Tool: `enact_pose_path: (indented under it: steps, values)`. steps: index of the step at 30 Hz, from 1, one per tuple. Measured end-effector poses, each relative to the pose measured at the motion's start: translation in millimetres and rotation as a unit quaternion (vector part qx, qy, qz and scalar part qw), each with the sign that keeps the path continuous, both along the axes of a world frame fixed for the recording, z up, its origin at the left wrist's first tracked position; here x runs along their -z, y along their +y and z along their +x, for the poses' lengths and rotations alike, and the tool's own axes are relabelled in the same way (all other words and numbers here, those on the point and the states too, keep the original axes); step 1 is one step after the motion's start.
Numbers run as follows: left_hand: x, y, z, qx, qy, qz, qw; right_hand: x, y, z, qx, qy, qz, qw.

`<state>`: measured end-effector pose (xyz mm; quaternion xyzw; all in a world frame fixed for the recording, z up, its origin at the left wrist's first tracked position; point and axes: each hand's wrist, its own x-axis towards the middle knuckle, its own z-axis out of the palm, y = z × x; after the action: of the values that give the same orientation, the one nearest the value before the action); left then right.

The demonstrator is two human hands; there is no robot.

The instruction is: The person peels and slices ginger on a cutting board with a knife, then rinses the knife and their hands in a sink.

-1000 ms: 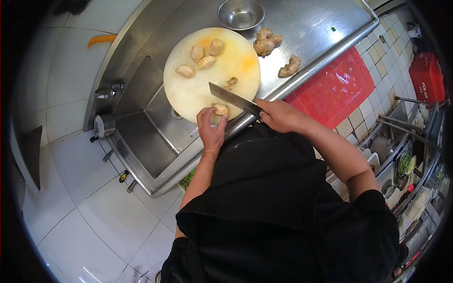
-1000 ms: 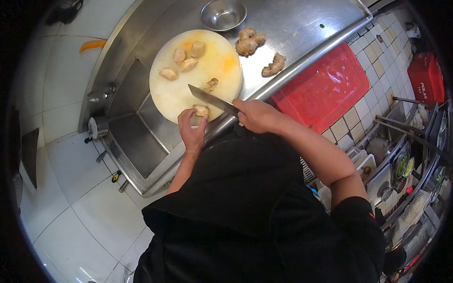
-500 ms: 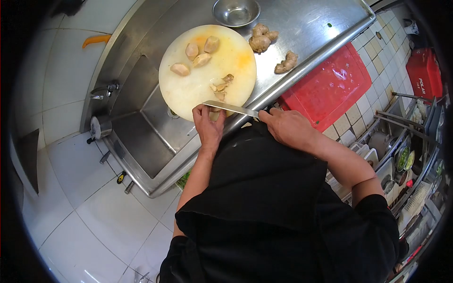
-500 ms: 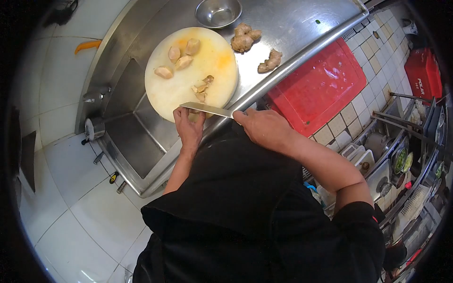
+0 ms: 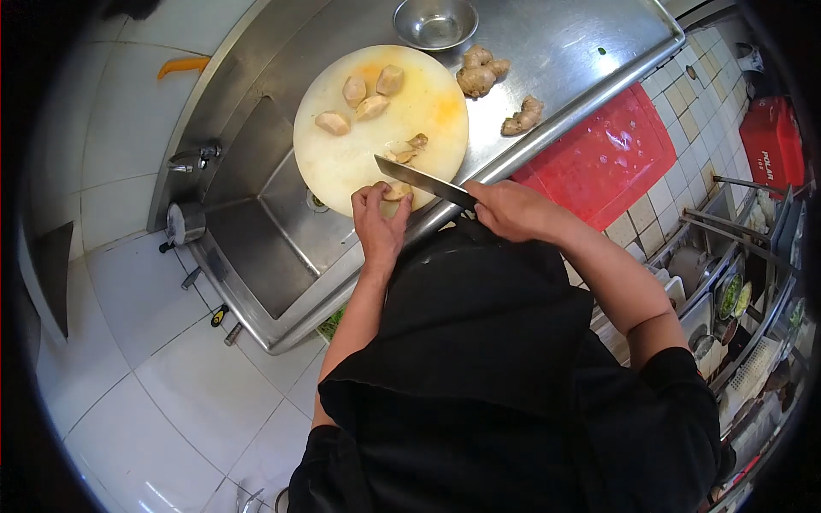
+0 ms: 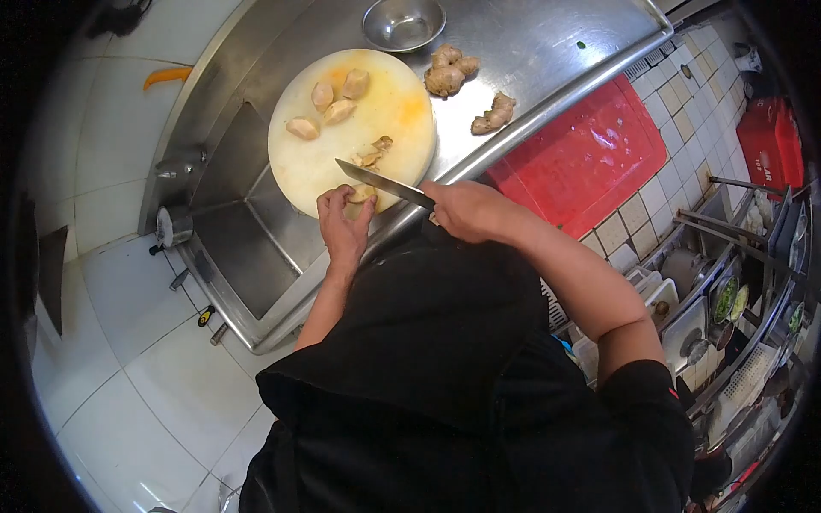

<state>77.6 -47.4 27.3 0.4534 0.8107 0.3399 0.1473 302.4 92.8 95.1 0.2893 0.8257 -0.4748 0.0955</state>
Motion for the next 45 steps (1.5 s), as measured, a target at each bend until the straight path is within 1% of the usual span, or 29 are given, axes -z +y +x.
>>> enact_pose_path:
  steps: [2, 4, 6, 8, 10, 12, 14, 15, 16, 17, 19, 20, 22, 23, 25, 26, 28, 30, 35, 41, 45]
  values:
    - [0.5, -0.9, -0.5, -0.001, 0.000, 0.001, 1.000, 4.7, 7.1, 0.0, 0.004, 0.014, -0.020, 1.000]
    - [1.5, -1.4, -0.1, -0.001, 0.003, 0.006, 1.000, 6.0, 13.3, -1.9, -0.024, 0.009, -0.034, 0.999]
    - [2.1, -1.7, -0.7, 0.003, 0.009, 0.011, 1.000, 19.7, 15.8, -7.7, -0.026, 0.027, -0.035, 0.999]
    - [2.4, -1.9, -2.9, -0.002, -0.012, 0.002, 1.000, 29.2, 18.1, -12.0, -0.026, 0.047, -0.036, 0.998]
    - [0.4, -3.0, -3.3, 0.012, -0.008, 0.005, 1.000, 20.6, 21.8, -18.2, -0.042, 0.001, -0.052, 0.998]
    - [2.4, -6.1, -7.1, 0.025, -0.004, 0.007, 1.000, 21.5, 28.1, -15.4, -0.041, 0.019, -0.069, 0.997]
    - [12.8, -10.0, -18.5, 0.067, -0.024, 0.048, 0.996, 21.1, 29.1, -11.6, -0.044, 0.035, -0.084, 0.995]
    - [14.1, -9.3, -23.7, 0.067, -0.022, 0.050, 0.996, 19.2, 25.0, -9.2, -0.027, 0.031, -0.049, 0.998]
    - [15.4, -11.3, -28.3, 0.083, -0.044, 0.057, 0.994, 17.3, 19.7, -7.5, -0.014, 0.027, -0.015, 0.999]
    - [17.7, -15.7, -30.6, 0.097, -0.066, 0.063, 0.991, 14.7, 15.0, -6.3, -0.017, 0.027, -0.016, 0.999]
    - [17.5, -16.6, -28.8, 0.091, -0.054, 0.066, 0.992, -0.5, 8.0, -4.5, -0.017, -0.040, 0.054, 0.998]
    - [17.3, -16.7, -28.4, 0.089, -0.042, 0.070, 0.993, -2.8, 2.3, -2.2, -0.021, -0.040, 0.053, 0.998]
    - [11.0, -15.7, -22.2, 0.075, -0.037, 0.059, 0.995, -5.5, -9.6, 5.2, -0.023, 0.018, 0.134, 0.991]
    - [7.9, -14.7, -19.0, 0.065, -0.032, 0.050, 0.996, -5.3, -14.4, 8.7, -0.026, 0.017, 0.134, 0.990]
    - [5.6, -15.0, -15.9, 0.052, -0.018, 0.035, 0.998, -5.3, -20.6, 13.1, -0.031, 0.068, 0.204, 0.976]
    - [5.0, -15.3, -14.3, 0.043, -0.003, 0.019, 0.999, -6.4, -20.9, 13.6, -0.034, 0.067, 0.204, 0.976]
    - [5.9, -15.5, -12.0, 0.033, -0.005, 0.014, 0.999, -12.9, -20.8, 14.3, -0.059, 0.049, 0.225, 0.971]
    - [6.5, -15.2, -10.4, 0.026, -0.006, 0.010, 1.000, -14.0, -21.5, 13.6, -0.063, 0.046, 0.226, 0.971]
    - [10.2, -15.7, -10.3, 0.021, -0.028, 0.039, 0.999, -16.1, -24.0, 10.4, -0.071, 0.037, 0.237, 0.968]
    - [11.1, -14.4, -11.3, 0.005, -0.061, 0.044, 0.997, -18.6, -28.0, -0.3, -0.073, 0.008, 0.244, 0.967]
    - [4.5, -12.7, -9.7, 0.012, -0.053, 0.042, 0.998, -11.5, -27.9, -10.4, -0.073, -0.010, 0.218, 0.973]
